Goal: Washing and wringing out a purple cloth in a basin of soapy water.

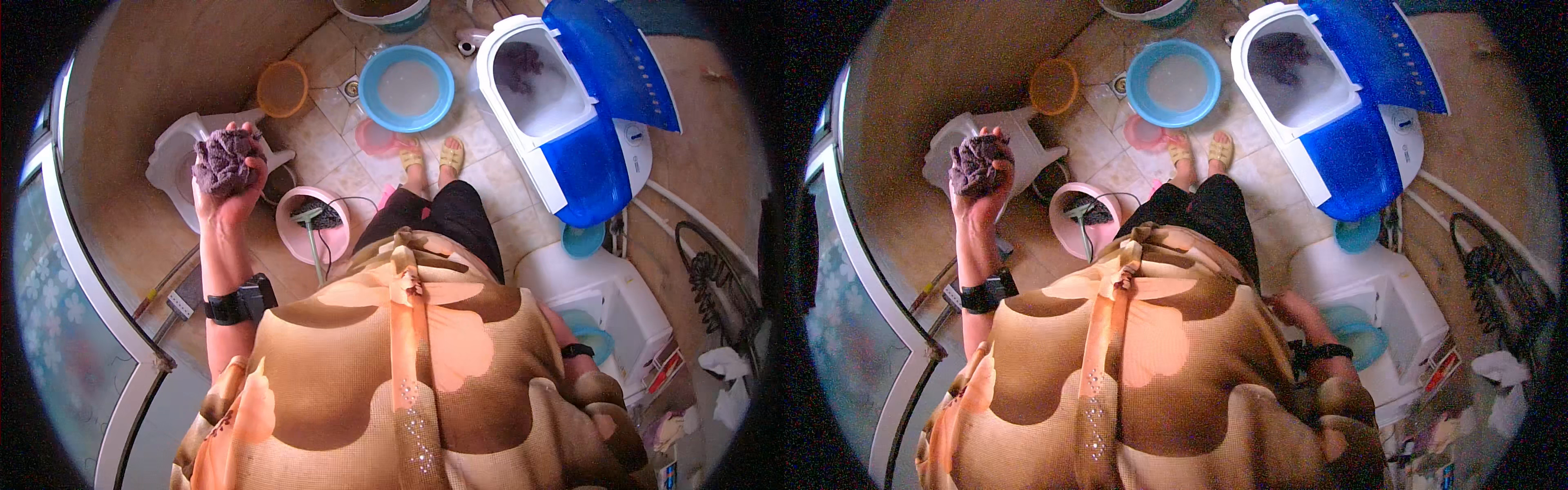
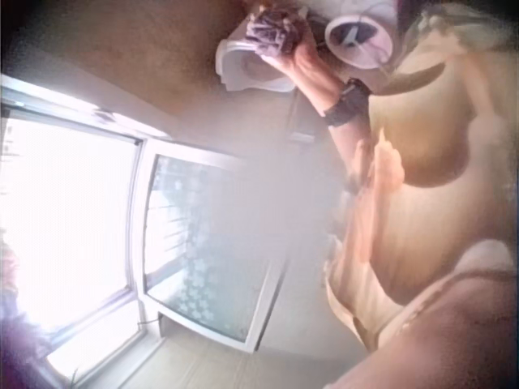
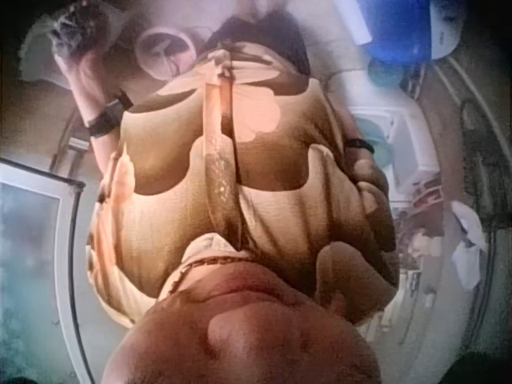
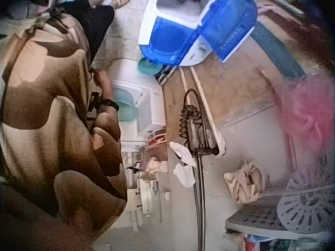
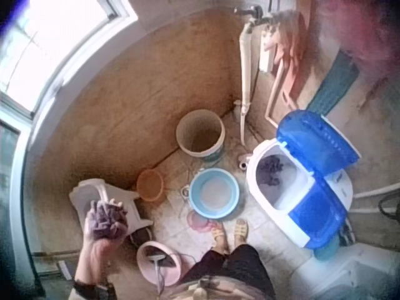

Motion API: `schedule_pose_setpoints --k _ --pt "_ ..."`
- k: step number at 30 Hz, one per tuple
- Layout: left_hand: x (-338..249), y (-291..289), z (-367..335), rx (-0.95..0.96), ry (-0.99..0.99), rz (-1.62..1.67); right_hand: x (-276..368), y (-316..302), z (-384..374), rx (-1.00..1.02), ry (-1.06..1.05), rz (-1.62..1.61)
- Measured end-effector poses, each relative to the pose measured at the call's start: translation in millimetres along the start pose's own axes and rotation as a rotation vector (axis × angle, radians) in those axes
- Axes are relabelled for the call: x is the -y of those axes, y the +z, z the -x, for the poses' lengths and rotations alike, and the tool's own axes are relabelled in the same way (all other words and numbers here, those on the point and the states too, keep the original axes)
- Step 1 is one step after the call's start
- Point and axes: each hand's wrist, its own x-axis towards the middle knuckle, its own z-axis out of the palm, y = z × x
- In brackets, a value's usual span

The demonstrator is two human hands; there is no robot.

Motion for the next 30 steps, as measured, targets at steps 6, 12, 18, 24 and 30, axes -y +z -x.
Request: schedule_pose_setpoints --k 6,12,18,24,30 --pt "10.6 10.3 7.9 -0.098 0.052 0.001 64.4 47.9 -14.5 0.189 -0.153 0.074" --pt "27.4 21.1 -6.0 -0.235 0.177 -0.078 224.7 132.8 -70.8 0.356 -0.552 0.107" --pt "16.8 1.7 -2.1 0.104 0.260 0.082 346.7 152.5 -72.2 0.422 -0.766 0.227" --pt "5.2 76.3 13.0 -0.139 0.203 0.033 382.7 167.3 -68.1 0.442 -0.820 0.402" --pt "-6.6 55.2 2.2 -0.080 0.126 0.146 409.1 158.4 -53.3 0.383 -0.808 0.530"
